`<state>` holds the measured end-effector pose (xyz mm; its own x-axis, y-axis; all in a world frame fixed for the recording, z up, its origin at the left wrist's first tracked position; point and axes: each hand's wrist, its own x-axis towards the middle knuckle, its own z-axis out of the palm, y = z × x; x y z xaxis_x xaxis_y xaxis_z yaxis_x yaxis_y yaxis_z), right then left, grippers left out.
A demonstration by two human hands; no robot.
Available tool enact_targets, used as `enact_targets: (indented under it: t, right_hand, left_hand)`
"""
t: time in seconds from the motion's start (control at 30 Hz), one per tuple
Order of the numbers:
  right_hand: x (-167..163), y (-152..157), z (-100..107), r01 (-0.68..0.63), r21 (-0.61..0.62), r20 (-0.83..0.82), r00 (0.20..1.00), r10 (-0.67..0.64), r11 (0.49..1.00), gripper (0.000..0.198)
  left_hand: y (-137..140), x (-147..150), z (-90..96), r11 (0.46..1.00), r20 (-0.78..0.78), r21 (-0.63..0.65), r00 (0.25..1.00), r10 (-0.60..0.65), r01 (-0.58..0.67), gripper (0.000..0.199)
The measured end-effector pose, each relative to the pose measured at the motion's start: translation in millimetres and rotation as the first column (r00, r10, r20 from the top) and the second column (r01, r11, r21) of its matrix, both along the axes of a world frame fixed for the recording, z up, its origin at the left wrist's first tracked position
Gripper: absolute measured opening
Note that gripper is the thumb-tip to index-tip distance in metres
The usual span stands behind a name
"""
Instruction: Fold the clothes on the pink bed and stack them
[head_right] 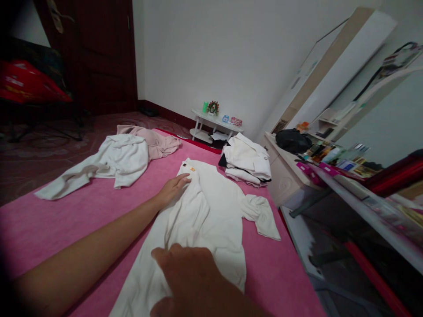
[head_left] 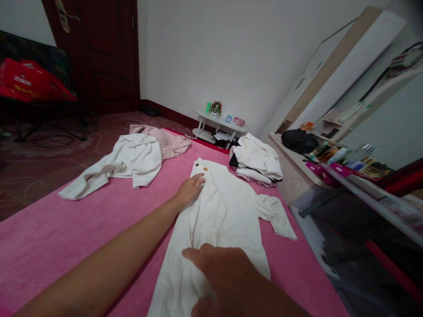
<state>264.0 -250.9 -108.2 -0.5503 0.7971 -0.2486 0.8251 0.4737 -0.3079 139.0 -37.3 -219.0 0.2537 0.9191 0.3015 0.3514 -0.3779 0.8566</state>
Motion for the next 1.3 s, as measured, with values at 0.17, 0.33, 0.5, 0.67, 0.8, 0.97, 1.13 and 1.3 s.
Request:
enact_targets:
  t: [0.17,0.33,0.5,0.67,0.8,0.97,1.13,1.3]
  right_hand:
    - [9,0,-15,0.008,0.034,0.105,0.994,-0.012,0.999,0.059]
    - [-4,-2,6,-0.102,-0.05,0.019,0.994,0.103,0.994,0.053]
    - [-5,12,1,-0.087,-0.082,-0.288,0.956,0.06,0.993,0.047]
    - [13,53,-46,0.302,0.063,-0.405,0.879,-0.252,0.951,0.018]
    - [16,66,-78,0.347,0.052,-0.521,0.809,-0.271,0.936,0.012]
    - [32,70,-75,0.311,0.021,-0.6,0.764,-0.237,0.95,0.014]
    - [132,101,-62,0.775,0.243,-0.708,0.553,-0.439,0.584,0.026]
    - [246,102,-81,0.874,0.482,-0.468,0.318,-0.824,0.064,0.055]
  left_hand:
    - [2,2,-0.4,0.999,0.013,0.01,0.999,0.04,-0.04,0.045]
    - [5,4,-0.4,0.998,-0.006,0.008,0.998,0.057,-0.057,0.045]
    - [5,4,-1.7,0.998,0.011,0.003,0.998,0.06,-0.06,0.045]
    - [7,9,-2.9,0.996,-0.014,0.028,0.996,0.084,-0.083,0.044]
    - [7,13,1.0,0.996,-0.102,0.067,0.993,0.058,-0.051,0.047]
    - [3,12,1.6,0.984,-0.215,0.166,0.976,-0.022,0.058,0.043]
    - [4,11,-5.3,0.967,-0.264,0.249,0.964,0.022,0.046,0.038]
    - [4,12,-6.9,0.954,-0.327,0.278,0.923,0.203,-0.111,0.034]
